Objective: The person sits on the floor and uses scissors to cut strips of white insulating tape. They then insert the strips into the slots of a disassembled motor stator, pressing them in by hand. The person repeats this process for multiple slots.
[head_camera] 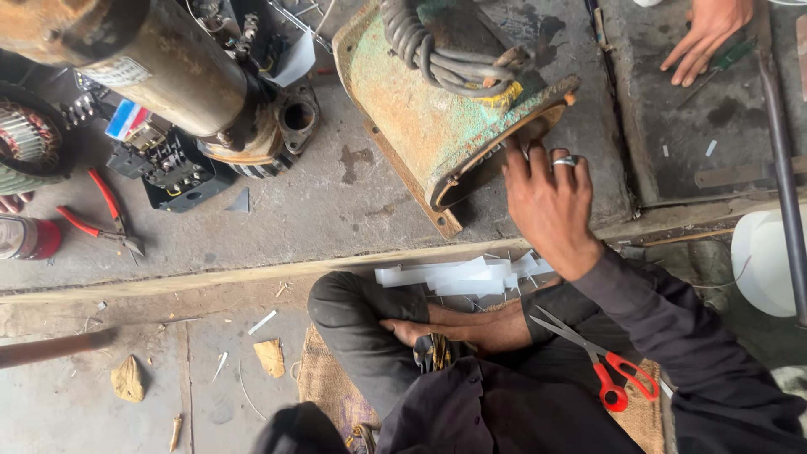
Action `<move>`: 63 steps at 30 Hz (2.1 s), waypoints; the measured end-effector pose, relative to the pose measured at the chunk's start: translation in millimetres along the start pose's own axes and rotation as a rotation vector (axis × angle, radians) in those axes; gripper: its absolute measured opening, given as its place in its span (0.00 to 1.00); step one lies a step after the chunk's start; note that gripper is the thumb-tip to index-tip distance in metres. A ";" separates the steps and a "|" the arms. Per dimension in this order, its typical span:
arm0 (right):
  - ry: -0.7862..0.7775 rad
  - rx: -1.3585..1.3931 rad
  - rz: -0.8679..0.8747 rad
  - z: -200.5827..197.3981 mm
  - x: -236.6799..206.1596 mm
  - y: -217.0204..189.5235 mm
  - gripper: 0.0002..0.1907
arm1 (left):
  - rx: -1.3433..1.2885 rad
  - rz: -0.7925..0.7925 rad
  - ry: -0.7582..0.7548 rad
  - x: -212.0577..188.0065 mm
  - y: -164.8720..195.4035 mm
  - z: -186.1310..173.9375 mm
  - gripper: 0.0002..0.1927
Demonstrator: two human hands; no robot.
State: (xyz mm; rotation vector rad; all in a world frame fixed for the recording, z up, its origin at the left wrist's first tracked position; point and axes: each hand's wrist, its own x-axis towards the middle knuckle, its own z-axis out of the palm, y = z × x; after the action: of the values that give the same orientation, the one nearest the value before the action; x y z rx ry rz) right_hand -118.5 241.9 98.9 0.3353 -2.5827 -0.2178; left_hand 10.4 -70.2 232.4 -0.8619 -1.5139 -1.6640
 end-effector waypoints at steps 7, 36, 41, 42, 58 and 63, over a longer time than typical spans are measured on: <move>-0.132 0.197 0.143 25.3 9.5 17.5 0.05 | 0.303 -0.748 -0.060 -96.6 -48.4 19.4 0.18; -0.611 1.937 0.816 -58.7 -129.9 -2.2 0.18 | -0.875 -1.081 -0.313 -136.8 -153.4 109.0 0.32; -0.026 1.444 0.448 -80.3 -110.4 -29.9 0.33 | -0.846 -1.082 -0.214 -143.4 -154.1 112.6 0.27; 0.035 1.296 0.370 -83.5 -106.4 -33.4 0.31 | -0.841 -1.074 -0.198 -144.7 -154.0 113.7 0.26; 0.106 1.051 0.466 -75.3 -90.0 -47.0 0.13 | -0.769 -1.007 -0.053 -153.0 -152.6 123.9 0.13; 0.193 0.844 0.399 -47.6 -60.7 -30.3 0.12 | -0.628 -1.147 -0.001 -157.4 -150.1 116.3 0.23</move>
State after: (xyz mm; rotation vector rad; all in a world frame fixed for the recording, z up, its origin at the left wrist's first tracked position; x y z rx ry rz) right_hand -37.4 225.7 103.8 0.1078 -2.3522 1.0092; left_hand -34.6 64.9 31.1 -0.2002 -1.5960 -3.0612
